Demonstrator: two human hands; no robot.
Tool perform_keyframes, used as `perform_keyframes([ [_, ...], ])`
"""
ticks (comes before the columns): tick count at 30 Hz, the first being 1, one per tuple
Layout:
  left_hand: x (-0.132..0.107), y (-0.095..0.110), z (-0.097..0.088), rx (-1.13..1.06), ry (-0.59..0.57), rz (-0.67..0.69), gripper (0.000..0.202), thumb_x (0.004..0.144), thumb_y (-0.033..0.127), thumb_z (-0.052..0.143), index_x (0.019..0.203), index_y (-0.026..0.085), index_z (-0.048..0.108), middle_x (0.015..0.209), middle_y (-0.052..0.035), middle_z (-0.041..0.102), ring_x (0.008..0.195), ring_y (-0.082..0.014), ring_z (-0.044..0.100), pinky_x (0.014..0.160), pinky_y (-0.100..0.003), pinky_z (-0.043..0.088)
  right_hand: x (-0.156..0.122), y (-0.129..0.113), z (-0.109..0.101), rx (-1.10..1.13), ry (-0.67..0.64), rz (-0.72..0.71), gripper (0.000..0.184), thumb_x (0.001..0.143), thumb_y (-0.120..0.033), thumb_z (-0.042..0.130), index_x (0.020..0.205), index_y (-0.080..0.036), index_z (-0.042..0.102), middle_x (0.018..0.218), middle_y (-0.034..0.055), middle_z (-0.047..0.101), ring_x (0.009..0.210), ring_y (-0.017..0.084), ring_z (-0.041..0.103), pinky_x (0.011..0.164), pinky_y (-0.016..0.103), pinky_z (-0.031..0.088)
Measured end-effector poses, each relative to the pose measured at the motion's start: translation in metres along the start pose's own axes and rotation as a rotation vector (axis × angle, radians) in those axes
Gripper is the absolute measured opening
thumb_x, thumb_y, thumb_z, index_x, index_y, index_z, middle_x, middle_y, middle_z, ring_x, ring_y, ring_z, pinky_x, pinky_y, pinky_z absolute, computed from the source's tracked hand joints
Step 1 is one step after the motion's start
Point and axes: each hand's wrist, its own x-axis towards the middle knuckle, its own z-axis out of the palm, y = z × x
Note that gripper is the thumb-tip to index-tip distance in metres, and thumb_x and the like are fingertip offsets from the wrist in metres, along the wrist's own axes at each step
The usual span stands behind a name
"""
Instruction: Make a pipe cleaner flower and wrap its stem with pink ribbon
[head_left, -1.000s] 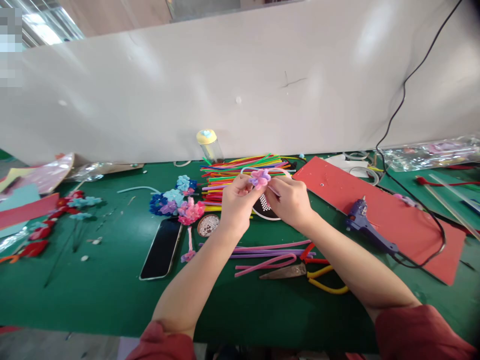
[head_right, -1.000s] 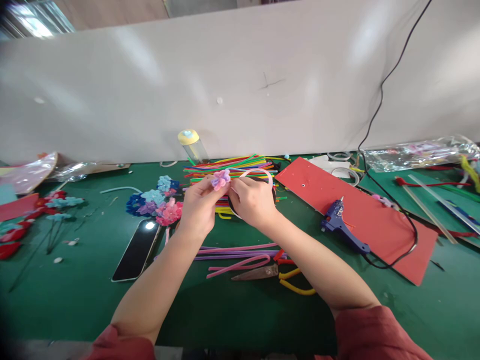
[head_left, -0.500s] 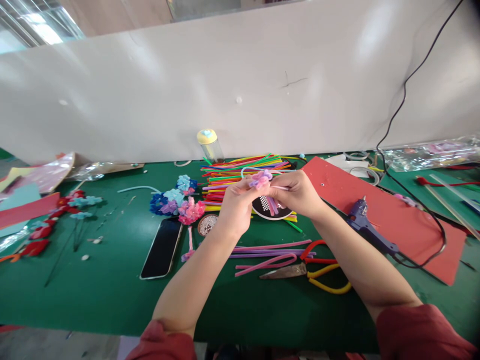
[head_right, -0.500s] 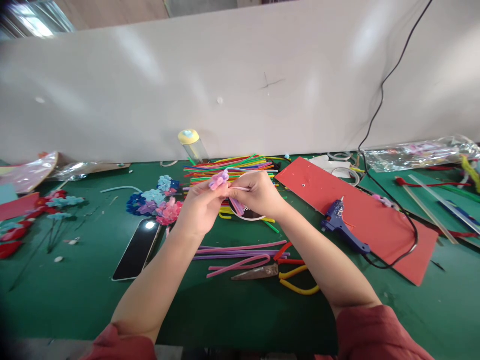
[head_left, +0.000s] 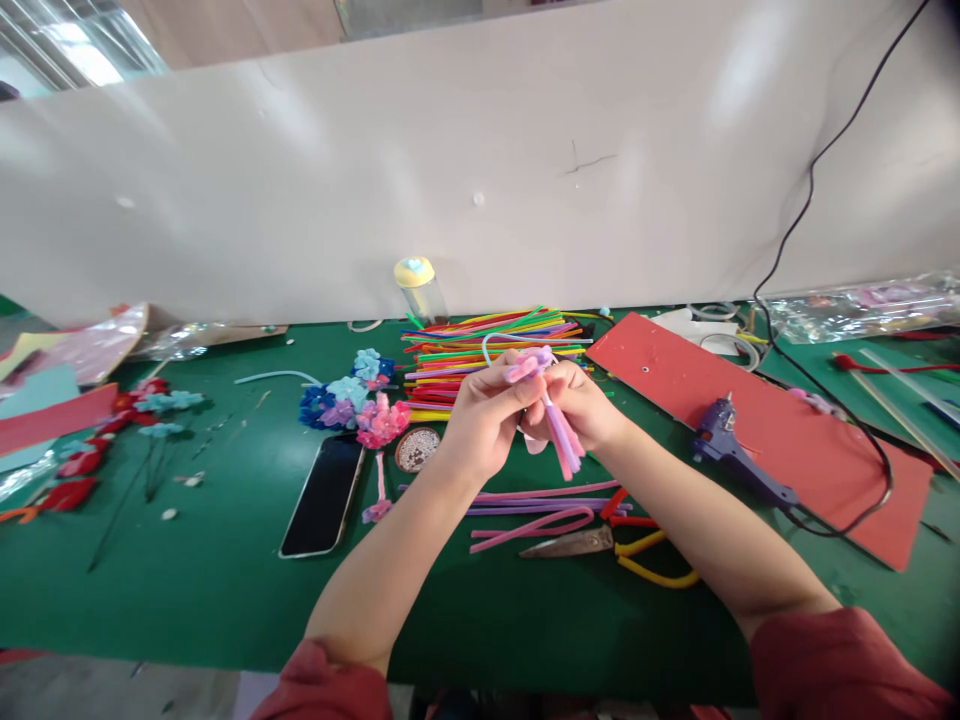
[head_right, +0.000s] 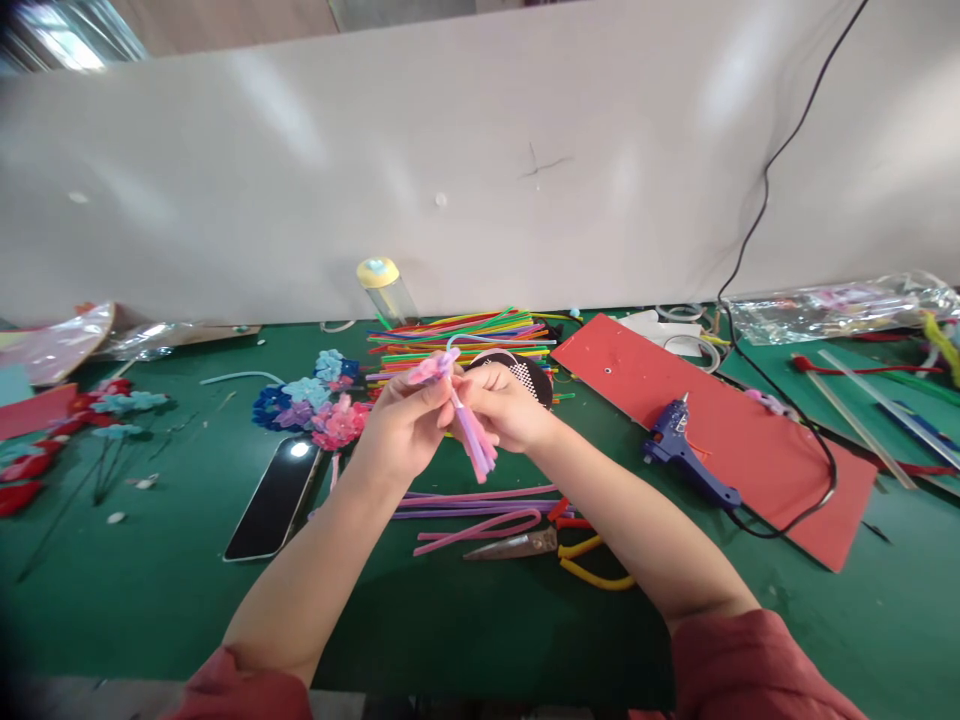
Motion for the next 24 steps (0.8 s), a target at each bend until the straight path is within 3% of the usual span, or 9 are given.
perform_keyframes([
  [8,0.000,0.003,-0.004,0.040,-0.083,-0.053,0.027,0.055,0.039,0.076,0.045,0.020,0.060,0.042,0.0041,0.044,0.040,-0.0075,0.042,0.054,-0.030,0.047,-0.001,0.006,0.014,0.083,-0.036,0.111,0.043,0.068,-0.055,0.061,0.051,-0.018,0.046,0.025,-0.0130,0.031,0.019,0.003,0.020,0.028,0.018,0.025],
  [12,0.001,0.002,-0.011,0.094,-0.171,-0.003,0.020,0.058,0.041,0.075,0.055,0.023,0.067,0.035,0.0018,0.044,0.054,-0.0158,0.054,0.068,-0.035,0.050,-0.002,0.007,0.016,0.067,-0.044,0.132,0.049,0.062,-0.060,0.063,0.049,-0.017,0.046,0.024,-0.0130,0.031,0.019,0.001,0.019,0.027,0.017,0.022],
  [15,0.001,0.003,-0.012,0.087,-0.230,-0.026,0.019,0.058,0.039,0.075,0.054,0.023,0.067,0.035,0.0006,0.045,0.058,-0.0171,0.056,0.060,-0.032,0.050,-0.003,0.008,0.012,0.027,-0.021,0.106,0.050,0.060,-0.061,0.064,0.048,-0.016,0.048,0.026,-0.0116,0.034,0.019,0.001,0.020,0.027,0.017,0.017],
  [17,0.001,0.004,-0.011,0.035,-0.191,-0.106,0.017,0.056,0.037,0.077,0.054,0.022,0.068,0.042,0.0014,0.049,0.049,-0.0121,0.050,0.048,-0.027,0.047,-0.002,0.006,0.009,-0.005,0.024,0.063,0.047,0.060,-0.058,0.067,0.050,-0.015,0.052,0.027,-0.0111,0.037,0.021,0.000,0.022,0.028,0.017,0.015],
  [19,0.003,0.004,-0.008,-0.017,-0.117,-0.144,0.015,0.053,0.034,0.079,0.058,0.023,0.069,0.052,0.0019,0.054,0.049,-0.0092,0.049,0.046,-0.024,0.045,-0.001,0.000,0.008,-0.034,0.081,0.019,0.041,0.060,-0.052,0.070,0.053,-0.014,0.057,0.029,-0.0109,0.038,0.023,0.001,0.023,0.028,0.017,0.015],
  [22,0.007,0.003,-0.007,0.002,-0.010,-0.054,0.015,0.053,0.033,0.079,0.058,0.023,0.069,0.066,0.0006,0.059,0.073,-0.0139,0.058,0.067,-0.028,0.049,0.001,-0.011,0.006,-0.211,0.214,-0.075,0.036,0.063,-0.047,0.070,0.053,-0.014,0.059,0.031,-0.0101,0.038,0.027,0.001,0.025,0.030,0.018,0.016],
  [24,0.009,0.001,-0.010,0.084,0.066,0.055,0.011,0.057,0.031,0.077,0.061,0.024,0.070,0.077,-0.0002,0.062,0.092,-0.0173,0.057,0.083,-0.031,0.046,0.002,-0.017,0.006,-0.425,0.314,-0.159,0.037,0.065,-0.046,0.068,0.048,-0.015,0.057,0.033,-0.0086,0.038,0.032,0.002,0.028,0.033,0.019,0.020],
])
